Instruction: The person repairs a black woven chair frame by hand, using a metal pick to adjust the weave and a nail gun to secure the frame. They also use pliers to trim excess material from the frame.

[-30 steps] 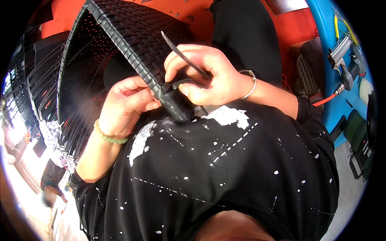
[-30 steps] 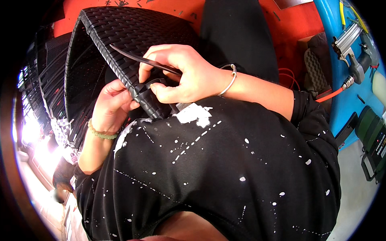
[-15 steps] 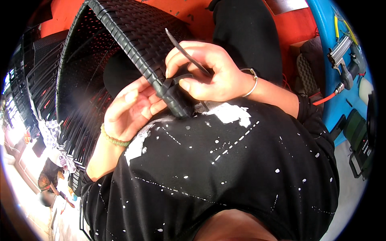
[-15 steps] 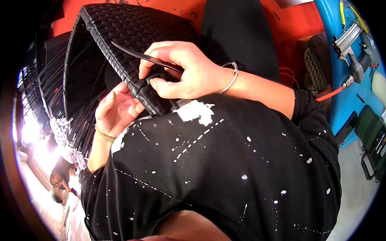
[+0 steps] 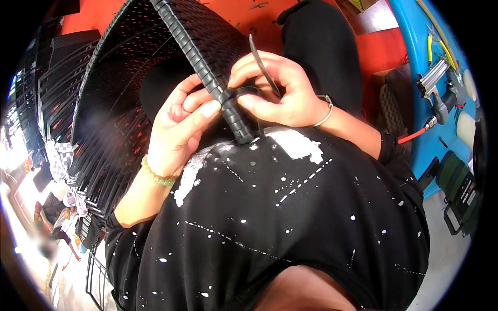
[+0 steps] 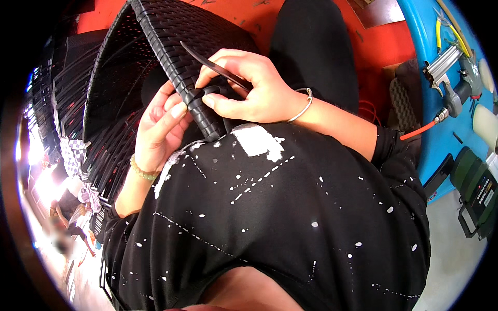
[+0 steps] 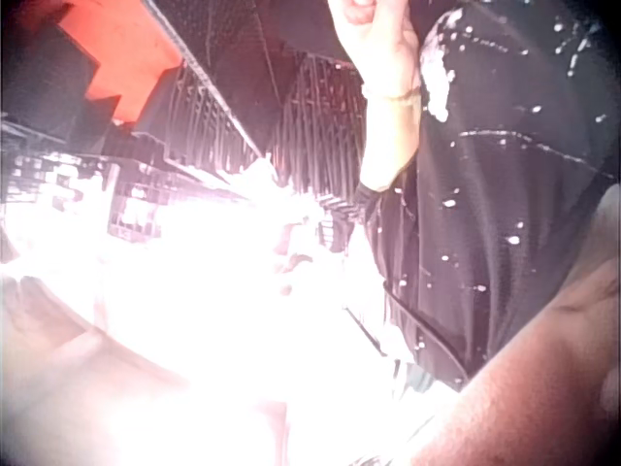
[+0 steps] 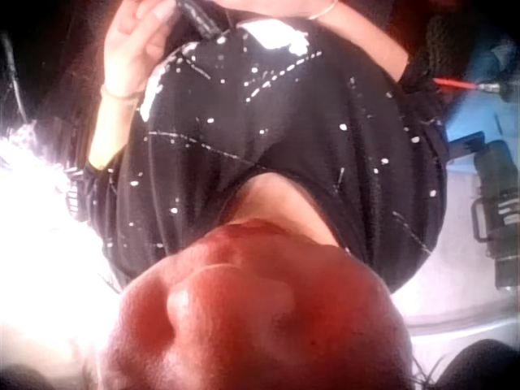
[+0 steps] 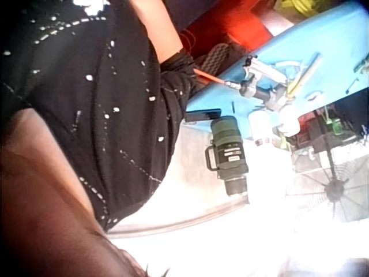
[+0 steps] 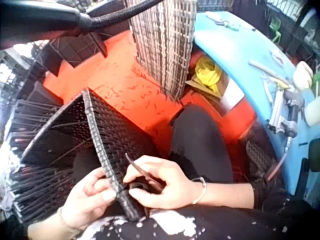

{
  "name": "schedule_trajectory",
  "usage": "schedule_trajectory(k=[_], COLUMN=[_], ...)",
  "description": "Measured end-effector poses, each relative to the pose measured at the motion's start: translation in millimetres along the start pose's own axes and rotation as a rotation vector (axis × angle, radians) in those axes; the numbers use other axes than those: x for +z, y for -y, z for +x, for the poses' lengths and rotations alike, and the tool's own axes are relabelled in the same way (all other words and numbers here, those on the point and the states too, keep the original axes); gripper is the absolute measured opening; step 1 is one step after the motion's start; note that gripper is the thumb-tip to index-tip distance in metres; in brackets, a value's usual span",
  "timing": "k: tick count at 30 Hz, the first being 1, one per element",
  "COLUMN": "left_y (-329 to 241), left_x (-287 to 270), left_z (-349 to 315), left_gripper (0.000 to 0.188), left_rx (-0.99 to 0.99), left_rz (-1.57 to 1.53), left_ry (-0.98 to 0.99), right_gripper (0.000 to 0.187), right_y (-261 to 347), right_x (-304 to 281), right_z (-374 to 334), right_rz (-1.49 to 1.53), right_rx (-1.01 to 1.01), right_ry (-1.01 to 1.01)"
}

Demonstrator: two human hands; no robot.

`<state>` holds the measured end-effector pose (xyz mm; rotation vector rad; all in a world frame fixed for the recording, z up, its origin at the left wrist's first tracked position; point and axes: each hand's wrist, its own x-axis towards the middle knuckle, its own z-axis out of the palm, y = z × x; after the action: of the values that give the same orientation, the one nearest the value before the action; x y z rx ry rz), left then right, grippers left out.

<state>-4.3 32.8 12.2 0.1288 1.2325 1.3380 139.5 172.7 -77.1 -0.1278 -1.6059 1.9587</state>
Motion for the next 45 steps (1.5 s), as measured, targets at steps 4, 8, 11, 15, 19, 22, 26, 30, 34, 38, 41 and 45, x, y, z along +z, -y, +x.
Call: schedule_trajectory(k=[4,8,11,15,19,22,26,30,34,38,41,45], left_y=[6,3,-2,3,7,10,8,10,12,12,14,14], left_x=[-4,-1,7,8,9,10,6,0,7,10,7,7], left_z=[1,-2,-2,0,-2,-1,2,8,5,3,4,8], left_gripper=[0.052,0.048,0.043,0.038,0.039,0.041,0.041,0.041,0.041,0.040,0.040,0.040], left_rx=[0.019,-0.012,-0.044,-0.077,-0.040,-0.023,-0.026,0.008,0.038,0.052,0.048,0.045], left_rz=[-0.045,-0.012,0.041,0.013,0.014,0.017,0.046,0.021,-0.090,-0.122,-0.160,-0.195], left_ry=[0.018,0.006,-0.054,-0.118,-0.096,-0.079,-0.030,0.057,-0.024,-0.064,-0.056,-0.041], right_gripper=[0.021,0.020,0.020,0.022,0.022,0.021,0.017,0.016,0.015,0.018,0.018,0.019], right_y=[1,0,2,2,1,-1,-1,6,4,8,10,7], right_x=[0,-5,-3,-4,-4,-5,-6,-2,-4,-3,-3,-3], right_z=[-3,-3,-4,-5,-7,-8,-9,-8,-6,-4,-3,-2], right_rz=[0.003,-0.106,-0.145,-0.140,-0.158,-0.120,-0.094,-0.008,-0.086,-0.122,-0.158,-0.219], right_rx=[0.009,-0.093,-0.124,-0.126,-0.147,-0.163,-0.059,0.118,-0.022,-0.039,-0.089,-0.162], right_ry=[-0.013,0.029,0.018,0.016,-0.005,-0.007,-0.026,-0.062,0.000,-0.036,-0.032,-0.036])
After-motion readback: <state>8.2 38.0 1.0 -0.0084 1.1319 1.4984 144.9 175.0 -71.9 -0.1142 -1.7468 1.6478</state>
